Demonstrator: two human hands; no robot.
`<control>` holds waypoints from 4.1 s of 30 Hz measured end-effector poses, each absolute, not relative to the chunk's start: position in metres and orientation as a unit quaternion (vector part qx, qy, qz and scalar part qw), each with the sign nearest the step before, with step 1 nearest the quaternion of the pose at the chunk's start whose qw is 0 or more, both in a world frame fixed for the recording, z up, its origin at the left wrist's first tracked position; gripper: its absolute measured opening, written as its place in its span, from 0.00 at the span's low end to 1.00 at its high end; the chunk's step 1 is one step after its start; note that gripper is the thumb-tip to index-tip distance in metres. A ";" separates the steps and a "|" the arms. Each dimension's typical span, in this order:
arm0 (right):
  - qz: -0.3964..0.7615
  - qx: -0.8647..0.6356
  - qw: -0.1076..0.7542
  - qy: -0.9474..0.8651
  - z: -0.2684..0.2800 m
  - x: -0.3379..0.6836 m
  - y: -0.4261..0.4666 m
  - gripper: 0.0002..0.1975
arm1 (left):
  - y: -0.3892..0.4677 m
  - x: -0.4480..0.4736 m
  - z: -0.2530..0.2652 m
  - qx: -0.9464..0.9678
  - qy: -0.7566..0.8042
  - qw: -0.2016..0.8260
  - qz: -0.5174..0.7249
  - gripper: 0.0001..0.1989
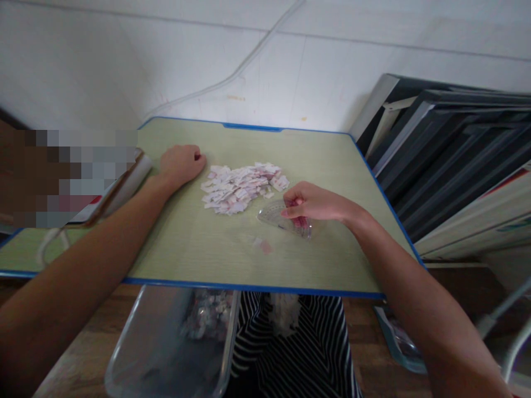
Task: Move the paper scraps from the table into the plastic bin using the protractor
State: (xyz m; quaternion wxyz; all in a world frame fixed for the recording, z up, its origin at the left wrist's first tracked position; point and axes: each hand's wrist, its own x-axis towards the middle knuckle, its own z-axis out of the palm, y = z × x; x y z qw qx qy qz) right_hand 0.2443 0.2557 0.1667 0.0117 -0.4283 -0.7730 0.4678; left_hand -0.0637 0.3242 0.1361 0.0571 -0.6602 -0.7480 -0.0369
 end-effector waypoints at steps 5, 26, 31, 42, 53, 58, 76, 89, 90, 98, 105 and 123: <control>0.426 -0.426 -0.038 -0.797 0.181 0.268 0.263 0.21 | 0.324 -0.065 0.135 -0.661 -0.747 0.059 -0.038 0.24; 0.500 -0.289 -0.222 -0.786 0.196 0.263 0.240 0.27 | 0.324 -0.066 0.136 -0.660 -0.749 0.055 -0.038 0.24; 0.524 -0.298 -0.237 -0.762 0.191 0.261 0.241 0.28 | 0.325 -0.065 0.136 -0.662 -0.747 0.050 -0.040 0.23; 0.486 -0.308 -0.189 -0.796 0.192 0.263 0.242 0.26 | 0.323 -0.064 0.138 -0.664 -0.745 0.051 -0.040 0.24; 0.432 -0.532 -0.032 -0.727 0.177 0.274 0.267 0.26 | 0.325 -0.065 0.136 -0.662 -0.747 0.047 -0.045 0.25; 0.436 -0.499 -0.011 -0.749 0.169 0.239 0.249 0.23 | 0.325 -0.065 0.135 -0.665 -0.743 0.054 -0.046 0.25; 0.483 -0.310 0.120 -0.810 0.160 0.201 0.234 0.14 | 0.325 -0.064 0.136 -0.661 -0.747 0.060 -0.032 0.26; 0.371 -0.273 0.115 -0.880 0.156 0.198 0.229 0.16 | 0.327 -0.065 0.133 -0.662 -0.746 0.053 -0.049 0.24; 0.354 -0.272 0.149 -0.882 0.152 0.192 0.226 0.16 | 0.327 -0.065 0.133 -0.662 -0.746 0.055 -0.047 0.24; 0.413 -0.301 0.265 -0.818 0.141 0.185 0.228 0.17 | 0.327 -0.066 0.133 -0.668 -0.741 0.060 -0.041 0.24; 0.451 -0.428 0.215 -0.754 0.148 0.212 0.243 0.18 | 0.325 -0.063 0.136 -0.662 -0.746 0.057 -0.034 0.25; 0.273 -0.451 0.104 -0.843 0.142 0.154 0.187 0.11 | 0.324 -0.062 0.136 -0.669 -0.741 0.043 -0.047 0.25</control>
